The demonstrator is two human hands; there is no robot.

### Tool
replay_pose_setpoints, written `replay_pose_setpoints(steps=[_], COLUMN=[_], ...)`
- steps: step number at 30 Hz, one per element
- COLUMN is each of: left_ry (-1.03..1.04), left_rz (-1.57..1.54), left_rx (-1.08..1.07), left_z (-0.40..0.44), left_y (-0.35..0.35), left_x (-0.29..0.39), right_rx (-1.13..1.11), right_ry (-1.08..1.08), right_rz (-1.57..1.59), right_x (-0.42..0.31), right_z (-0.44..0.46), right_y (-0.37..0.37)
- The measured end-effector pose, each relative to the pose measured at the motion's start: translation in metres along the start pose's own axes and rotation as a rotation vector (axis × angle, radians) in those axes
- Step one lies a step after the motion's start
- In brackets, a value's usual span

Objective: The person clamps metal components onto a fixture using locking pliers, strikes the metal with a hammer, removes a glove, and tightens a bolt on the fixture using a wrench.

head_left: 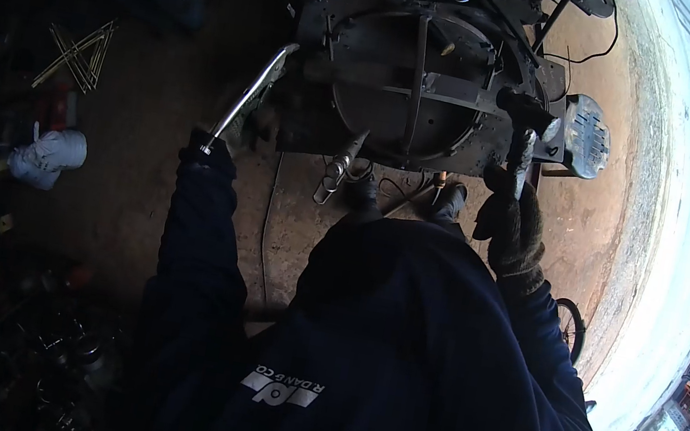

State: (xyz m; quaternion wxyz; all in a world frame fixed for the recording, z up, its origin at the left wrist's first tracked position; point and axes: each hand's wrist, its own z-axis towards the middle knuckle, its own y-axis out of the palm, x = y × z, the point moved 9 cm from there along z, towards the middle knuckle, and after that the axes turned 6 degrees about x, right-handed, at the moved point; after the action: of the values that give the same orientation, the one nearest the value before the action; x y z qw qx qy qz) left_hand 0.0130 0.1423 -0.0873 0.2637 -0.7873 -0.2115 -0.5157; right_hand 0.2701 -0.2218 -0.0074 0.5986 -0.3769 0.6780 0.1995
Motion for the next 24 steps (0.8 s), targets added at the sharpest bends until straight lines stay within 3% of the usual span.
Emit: replay_pose_setpoints(steps=[8,12,13,16,17,19,21,22,24], left_ry=[0.047,0.178,0.157,-0.019,0.093,0.203,-0.324,-0.322,-0.383], left_rz=[-0.236,-0.340,-0.372,-0.460,-0.301,-0.139,-0.627,-0.625,-0.600], left_rx=[0.005,-0.009,0.010,0.125,0.103,0.086,0.200,0.207,0.200], left_z=[-0.041,-0.061,-0.067,-0.093,-0.096,-0.110,-0.127,-0.132,-0.142], left_y=[-0.006,-0.002,0.000,0.005,-0.003,0.005,0.032,0.035,0.047], left_x=[-0.031,-0.034,-0.038,-0.055,-0.081,-0.070,-0.053,-0.056,-0.075], right_rx=[-0.206,-0.010,0.040,0.156,0.185,0.248,0.290,0.283,0.239], right_ry=[-0.040,-0.057,-0.141,-0.071,0.001,0.105,0.248,0.246,0.133], right_rz=[-0.018,0.094,0.051,0.049,0.071,0.084,0.119,0.123,-0.362], right_x=[-0.021,-0.022,-0.019,0.000,0.002,0.024,0.044,0.050,0.054], right_z=[0.012,0.013,0.017,0.017,0.017,0.020,0.029,0.041,0.073], right_y=[0.032,0.010,-0.001,-0.034,-0.040,-0.057,-0.075,-0.082,-0.096])
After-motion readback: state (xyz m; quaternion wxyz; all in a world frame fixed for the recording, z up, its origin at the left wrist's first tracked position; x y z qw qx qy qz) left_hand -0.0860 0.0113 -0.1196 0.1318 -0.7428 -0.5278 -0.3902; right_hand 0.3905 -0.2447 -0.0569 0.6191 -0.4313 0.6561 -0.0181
